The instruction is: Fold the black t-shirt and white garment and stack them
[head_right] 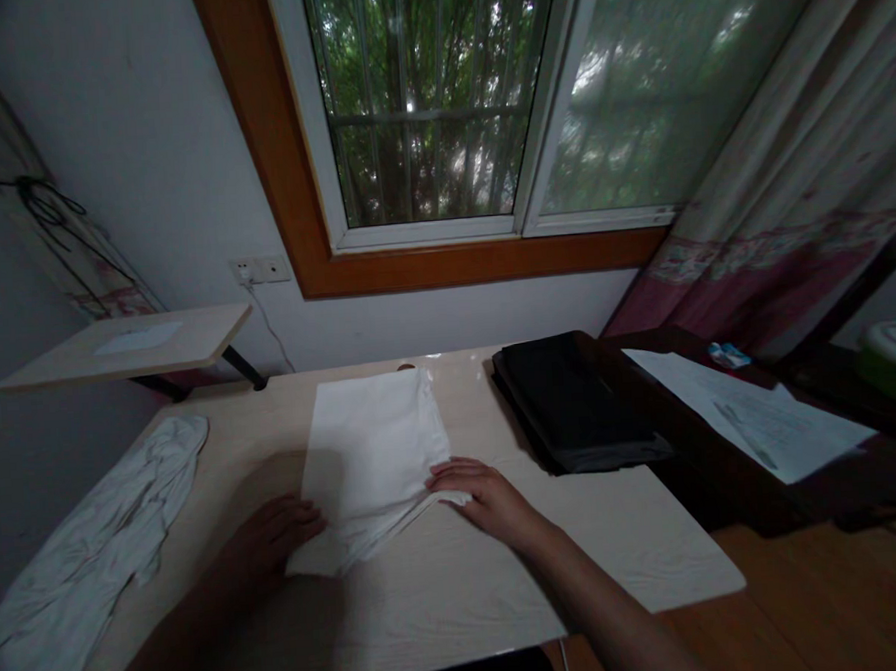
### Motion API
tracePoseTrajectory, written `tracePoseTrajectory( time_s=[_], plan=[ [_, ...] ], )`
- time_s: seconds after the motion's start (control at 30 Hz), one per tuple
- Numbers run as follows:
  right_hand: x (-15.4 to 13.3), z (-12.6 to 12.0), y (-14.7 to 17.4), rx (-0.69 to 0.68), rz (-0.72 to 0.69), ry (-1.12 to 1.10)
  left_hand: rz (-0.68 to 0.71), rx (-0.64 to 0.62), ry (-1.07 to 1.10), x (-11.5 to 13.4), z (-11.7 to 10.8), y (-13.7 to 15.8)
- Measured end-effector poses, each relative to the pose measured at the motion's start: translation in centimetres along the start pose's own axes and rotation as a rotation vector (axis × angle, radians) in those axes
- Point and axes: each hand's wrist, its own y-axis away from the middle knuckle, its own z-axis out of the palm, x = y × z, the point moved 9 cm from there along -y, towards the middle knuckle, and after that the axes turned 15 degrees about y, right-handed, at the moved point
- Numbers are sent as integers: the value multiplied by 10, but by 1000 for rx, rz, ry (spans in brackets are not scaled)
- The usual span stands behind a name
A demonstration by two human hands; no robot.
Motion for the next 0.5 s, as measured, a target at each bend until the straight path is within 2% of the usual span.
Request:
tracePoseTrajectory(
  time_s=[0.17,0.33,0.5],
  plan=[
    [-1,-3,3,9,7,-35,22,2,68,0,0,1],
    [-9,-18,6,-5,66,-108,38,-13,260,12,-10,-3],
    [-24,-39,1,-52,130,-199,-164,2,443,12,-29,0]
  ],
)
